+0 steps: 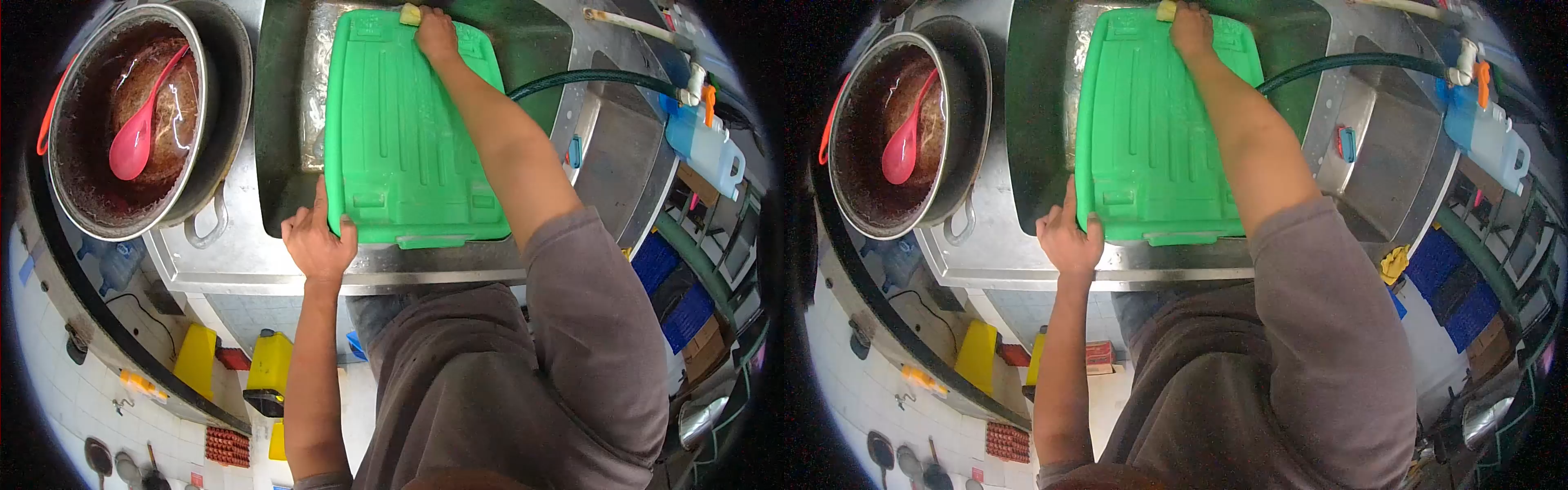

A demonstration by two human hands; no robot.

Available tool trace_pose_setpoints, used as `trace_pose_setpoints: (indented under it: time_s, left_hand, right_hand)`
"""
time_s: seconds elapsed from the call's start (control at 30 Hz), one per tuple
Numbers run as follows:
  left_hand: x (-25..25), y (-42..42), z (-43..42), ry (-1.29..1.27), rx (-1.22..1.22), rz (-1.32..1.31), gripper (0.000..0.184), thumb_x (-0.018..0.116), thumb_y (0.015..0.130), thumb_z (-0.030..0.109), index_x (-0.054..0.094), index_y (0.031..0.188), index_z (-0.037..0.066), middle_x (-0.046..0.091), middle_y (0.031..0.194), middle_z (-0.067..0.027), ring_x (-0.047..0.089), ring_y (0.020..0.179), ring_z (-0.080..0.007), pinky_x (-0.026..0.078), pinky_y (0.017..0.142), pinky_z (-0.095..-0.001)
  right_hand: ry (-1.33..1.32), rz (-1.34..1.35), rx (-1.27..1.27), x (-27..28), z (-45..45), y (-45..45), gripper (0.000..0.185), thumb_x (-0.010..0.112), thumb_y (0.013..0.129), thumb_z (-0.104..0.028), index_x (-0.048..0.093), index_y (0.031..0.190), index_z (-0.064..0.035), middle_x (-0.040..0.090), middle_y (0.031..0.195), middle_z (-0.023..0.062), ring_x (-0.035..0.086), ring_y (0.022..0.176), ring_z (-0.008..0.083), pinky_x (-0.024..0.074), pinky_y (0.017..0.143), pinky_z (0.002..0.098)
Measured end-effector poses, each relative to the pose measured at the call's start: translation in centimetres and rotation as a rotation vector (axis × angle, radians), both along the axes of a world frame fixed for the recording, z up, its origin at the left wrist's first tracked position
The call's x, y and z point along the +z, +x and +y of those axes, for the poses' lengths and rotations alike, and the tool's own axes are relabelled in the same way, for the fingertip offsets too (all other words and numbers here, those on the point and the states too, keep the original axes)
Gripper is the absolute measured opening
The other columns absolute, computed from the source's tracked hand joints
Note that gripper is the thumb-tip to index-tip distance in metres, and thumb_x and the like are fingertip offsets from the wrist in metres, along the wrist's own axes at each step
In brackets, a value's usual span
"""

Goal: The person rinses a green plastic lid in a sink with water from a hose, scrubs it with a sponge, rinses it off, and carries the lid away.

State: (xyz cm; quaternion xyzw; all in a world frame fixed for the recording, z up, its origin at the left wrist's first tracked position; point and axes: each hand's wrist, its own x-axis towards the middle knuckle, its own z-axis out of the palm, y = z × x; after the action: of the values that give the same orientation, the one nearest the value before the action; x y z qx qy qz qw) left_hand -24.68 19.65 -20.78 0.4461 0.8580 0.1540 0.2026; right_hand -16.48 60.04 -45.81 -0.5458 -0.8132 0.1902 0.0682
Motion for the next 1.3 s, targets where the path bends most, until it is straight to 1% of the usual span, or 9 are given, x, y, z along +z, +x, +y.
trace_pose_setpoints:
  time_s: [0.23,0.37,0.47,0.67,0.93,1.0,1.07,1.17,1.3]
  left_hand:
    - [0.0,-0.2,0.1,-0.009,0.02,-0.033,0.072,0.061,0.078,0.03,0.062,0.144,0.003,0.066,0.068,-0.0059,0.062,0.071,-0.023,0.042,0.081,-0.0392]
    - [-0.5,0.0,-0.3,0.023,0.03,-0.022,0.07,0.058,0.08,0.033,0.063,0.143,0.005,0.065,0.068,-0.0057,0.062,0.071,-0.0227,0.042,0.08,-0.0394]
    - [-0.5,0.0,-0.2,0.029,0.028,-0.02,0.069,0.056,0.08,0.033,0.064,0.143,0.006,0.065,0.067,-0.0051,0.061,0.07,-0.0229,0.042,0.08,-0.0393]
    - [-0.2,-0.1,-0.2,0.043,0.036,-0.022,0.068,0.057,0.079,0.032,0.065,0.142,0.007,0.064,0.067,-0.0048,0.059,0.07,-0.0227,0.041,0.079,-0.0386]
    - [-0.2,-0.1,-0.1,0.001,0.035,-0.043,0.07,0.057,0.077,0.03,0.065,0.142,0.006,0.063,0.066,-0.0057,0.059,0.068,-0.0228,0.041,0.078,-0.0383]
    - [-0.3,-0.2,-0.1,0.017,0.03,-0.025,0.07,0.057,0.076,0.03,0.065,0.142,0.005,0.062,0.065,-0.006,0.059,0.068,-0.0232,0.042,0.078,-0.0384]
    - [-0.2,0.0,-0.1,0.021,0.027,-0.014,0.071,0.057,0.075,0.029,0.065,0.142,0.005,0.062,0.065,-0.0064,0.059,0.068,-0.0236,0.042,0.078,-0.0385]
    - [-0.2,-0.2,0.1,0.011,0.016,-0.001,0.071,0.057,0.074,0.028,0.065,0.142,0.006,0.062,0.066,-0.0072,0.059,0.068,-0.0241,0.042,0.079,-0.0391]
    - [0.0,-0.2,0.0,-0.011,0.016,0.002,0.071,0.057,0.074,0.026,0.065,0.142,0.007,0.063,0.067,-0.0077,0.059,0.068,-0.0241,0.041,0.079,-0.0397]
  right_hand:
    - [-0.175,-0.395,0.251,5.1,0.5,-4.0,0.051,0.039,0.107,-0.015,0.043,0.155,0.0019,0.042,0.161,0.0234,0.043,0.147,0.0402,0.0329,0.124,0.0498]
    - [-0.198,-0.332,0.395,1.6,2.5,-2.6,0.054,0.039,0.107,-0.02,0.043,0.156,0.0025,0.041,0.162,0.025,0.043,0.148,0.0405,0.0314,0.124,0.0511]
    - [-0.102,-0.54,0.647,3.5,5.0,0.3,0.041,0.05,0.099,-0.015,0.063,0.138,-0.0112,0.069,0.126,0.0186,0.061,0.125,0.0396,0.0513,0.103,0.0532]
    - [-0.226,-0.809,0.604,6.1,6.5,4.7,0.039,0.045,0.101,-0.022,0.064,0.134,-0.0111,0.067,0.137,0.0157,0.063,0.128,0.0372,0.0506,0.107,0.0524]
    - [-0.179,-0.689,0.288,3.6,4.3,0.2,0.039,0.052,0.096,-0.027,0.071,0.127,-0.0123,0.069,0.135,0.0143,0.066,0.125,0.0363,0.0519,0.101,0.0555]
    - [-0.154,-0.599,0.331,-1.1,4.3,-1.2,0.04,0.049,0.099,-0.029,0.071,0.127,-0.0121,0.069,0.136,0.0133,0.065,0.125,0.0364,0.0507,0.105,0.0532]
    - [-0.246,-0.435,0.304,1.2,2.1,-4.7,0.052,0.036,0.107,-0.019,0.048,0.152,0.0032,0.045,0.159,0.0267,0.043,0.147,0.0405,0.0319,0.124,0.0515]
    - [-0.087,-0.292,0.37,-1.4,2.0,-3.3,0.049,0.036,0.106,-0.016,0.054,0.147,0.0033,0.05,0.153,0.0275,0.046,0.145,0.0401,0.0315,0.124,0.053]
    - [-0.065,-0.562,0.558,2.5,5.1,2.6,0.041,0.043,0.103,-0.03,0.071,0.127,-0.0131,0.067,0.137,0.0138,0.063,0.129,0.035,0.0515,0.105,0.0513]
